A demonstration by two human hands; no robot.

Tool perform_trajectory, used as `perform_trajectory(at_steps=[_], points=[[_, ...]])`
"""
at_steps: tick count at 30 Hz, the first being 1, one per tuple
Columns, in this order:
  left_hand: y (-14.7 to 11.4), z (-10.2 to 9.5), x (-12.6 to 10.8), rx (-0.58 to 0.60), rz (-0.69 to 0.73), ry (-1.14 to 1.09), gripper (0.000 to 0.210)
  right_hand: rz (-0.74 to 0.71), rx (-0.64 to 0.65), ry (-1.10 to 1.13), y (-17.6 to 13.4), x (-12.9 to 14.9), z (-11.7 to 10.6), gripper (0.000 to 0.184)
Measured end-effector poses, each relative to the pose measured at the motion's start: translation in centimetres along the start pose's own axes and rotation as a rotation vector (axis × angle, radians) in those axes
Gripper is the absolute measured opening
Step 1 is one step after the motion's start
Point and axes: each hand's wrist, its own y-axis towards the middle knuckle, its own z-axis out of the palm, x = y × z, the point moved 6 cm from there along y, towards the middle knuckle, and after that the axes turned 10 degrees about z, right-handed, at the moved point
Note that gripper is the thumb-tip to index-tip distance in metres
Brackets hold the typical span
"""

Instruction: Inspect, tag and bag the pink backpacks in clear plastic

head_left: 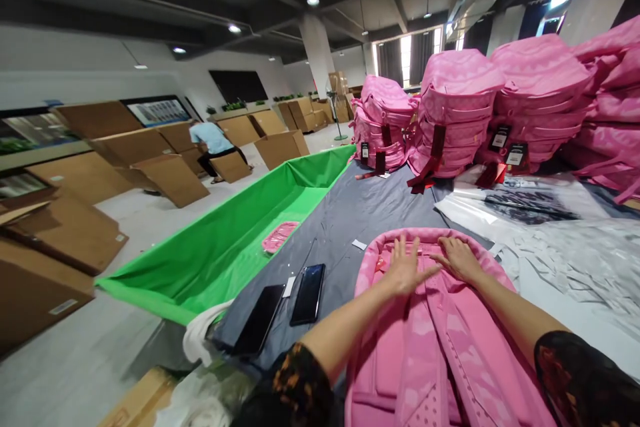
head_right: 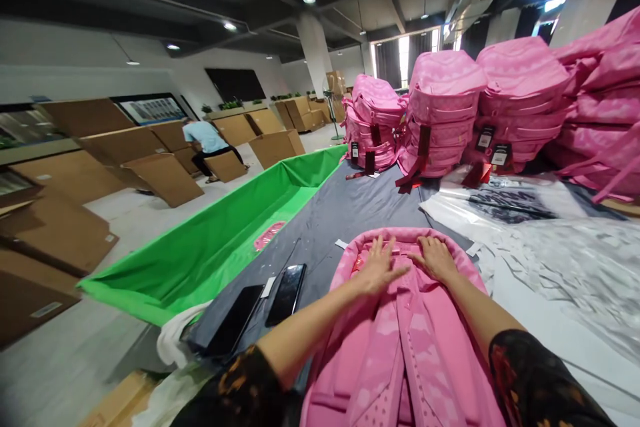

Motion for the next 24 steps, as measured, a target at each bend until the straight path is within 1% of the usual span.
perform_trajectory(at_steps=[2, 3, 4, 5, 7, 8, 10, 12, 14, 16, 17, 19, 21, 23, 24], points=[[-1.4, 1.7, -1.6, 0.109, -0.014, -0.033, 0.101, 0.021, -0.014, -0.017, 0.0, 0.3, 0.2, 0.043], [-1.9, 2.5, -2.2, 0.154, -0.015, -0.035, 0.102, 0.023, -0.014, -0.025, -0.1, 0.5, 0.1, 0.042], [-2.3, 3.0, -2.6, 0.177, -0.01, -0.028, 0.101, 0.016, -0.008, -0.031, -0.2, 0.8, -0.1, 0.039], [-2.5, 3.3, -2.8, 0.172, -0.003, -0.018, 0.099, -0.002, 0.004, -0.036, -0.4, 1.0, -0.5, 0.035], [-2.9, 3.4, -2.8, 0.109, 0.007, -0.008, 0.092, -0.05, 0.038, -0.044, -0.6, 0.9, -1.9, 0.029], [-3.1, 3.3, -2.7, 0.069, 0.016, -0.005, 0.088, -0.065, 0.049, -0.051, -0.5, 0.6, -2.8, 0.029], [-3.8, 3.3, -2.5, -0.018, 0.025, -0.004, 0.082, -0.062, 0.064, -0.076, 0.4, -0.5, -4.7, 0.034], [-4.5, 3.3, -2.3, -0.097, 0.024, -0.01, 0.077, -0.034, 0.1, -0.111, 2.3, -1.8, -5.9, 0.04], [-5.0, 3.2, -2.0, -0.175, 0.002, -0.008, 0.075, 0.003, 0.176, -0.145, 4.7, -2.8, -5.7, 0.043], [-4.9, 2.8, -1.7, -0.235, 0.002, 0.034, 0.079, 0.043, 0.267, -0.171, 6.8, -3.6, -4.5, 0.038], [-4.5, 2.6, -1.6, -0.235, 0.01, 0.054, 0.081, 0.058, 0.304, -0.18, 7.5, -3.8, -3.8, 0.035], [-3.3, 2.3, -1.1, -0.185, 0.016, 0.064, 0.085, 0.07, 0.348, -0.195, 8.2, -4.1, -3.0, 0.032], [-2.1, 2.1, -0.5, -0.13, -0.003, 0.052, 0.084, 0.062, 0.353, -0.214, 7.9, -3.6, -3.1, 0.034], [-1.3, 1.9, -0.1, -0.113, -0.026, 0.057, 0.084, 0.035, 0.337, -0.235, 7.2, -2.0, -3.8, 0.035], [-1.1, 1.9, 0.0, -0.109, -0.026, 0.064, 0.084, 0.008, 0.327, -0.241, 6.9, -0.7, -4.2, 0.033]])
